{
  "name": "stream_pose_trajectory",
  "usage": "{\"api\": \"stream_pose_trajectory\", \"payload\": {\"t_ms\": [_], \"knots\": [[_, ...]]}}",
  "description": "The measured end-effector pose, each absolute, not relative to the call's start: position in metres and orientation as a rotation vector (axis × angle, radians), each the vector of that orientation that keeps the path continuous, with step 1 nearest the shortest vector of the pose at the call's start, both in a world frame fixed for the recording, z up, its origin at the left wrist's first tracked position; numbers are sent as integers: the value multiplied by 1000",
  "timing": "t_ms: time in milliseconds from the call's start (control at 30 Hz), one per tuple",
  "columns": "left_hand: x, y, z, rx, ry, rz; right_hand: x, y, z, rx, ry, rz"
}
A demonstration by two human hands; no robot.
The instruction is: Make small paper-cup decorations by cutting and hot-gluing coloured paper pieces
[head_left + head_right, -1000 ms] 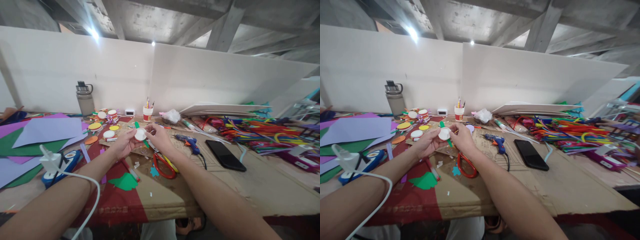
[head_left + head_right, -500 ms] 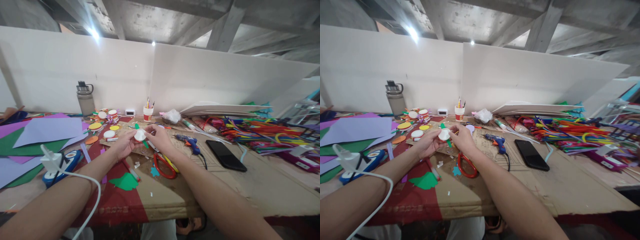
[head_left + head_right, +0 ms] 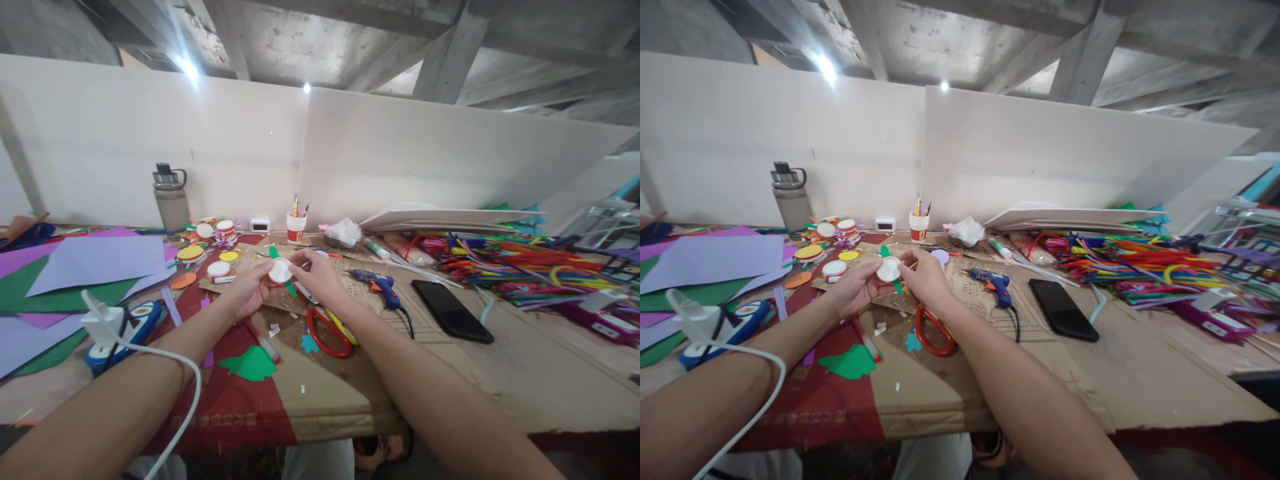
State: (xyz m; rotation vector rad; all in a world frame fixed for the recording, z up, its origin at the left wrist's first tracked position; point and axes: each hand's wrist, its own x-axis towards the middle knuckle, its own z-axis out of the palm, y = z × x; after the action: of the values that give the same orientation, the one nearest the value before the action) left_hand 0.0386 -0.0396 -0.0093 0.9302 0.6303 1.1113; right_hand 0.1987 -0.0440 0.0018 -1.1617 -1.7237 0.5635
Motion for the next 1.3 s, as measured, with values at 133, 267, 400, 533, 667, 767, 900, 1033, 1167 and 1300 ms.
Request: {"api": "stream_pose_trajectory", "payload": {"t_ms": [133, 267, 400, 533, 667, 767, 900, 1033, 1167, 1300], "knots": [[40, -43, -7, 942, 597, 1100, 200, -43, 1, -1155, -1734, 526], [40, -45, -5, 960, 595, 1128, 201, -42, 1, -1153, -1743, 498], [40, -46, -6, 1040, 553, 1131, 201, -41, 0, -1134, -1726, 525], [37, -47, -10, 1211, 521, 1173, 199, -40, -2, -1064, -1695, 555], [34, -49, -10, 1309, 537, 1197, 197, -41, -2, -1021, -1669, 542], [32, -50, -9, 1265, 538, 1205, 197, -42, -1, -1003, -1651, 540], [31, -50, -6, 1279, 486, 1206, 197, -43, 0, -953, -1638, 547], [27, -51, -2, 1339, 509, 1192, 197, -43, 1, -933, -1633, 539], [25, -53, 0, 1339, 556, 1202, 197, -44, 3, -932, -1628, 551], [29, -53, 2, 1321, 520, 1201, 196, -46, 6, -930, -1595, 569]]}}
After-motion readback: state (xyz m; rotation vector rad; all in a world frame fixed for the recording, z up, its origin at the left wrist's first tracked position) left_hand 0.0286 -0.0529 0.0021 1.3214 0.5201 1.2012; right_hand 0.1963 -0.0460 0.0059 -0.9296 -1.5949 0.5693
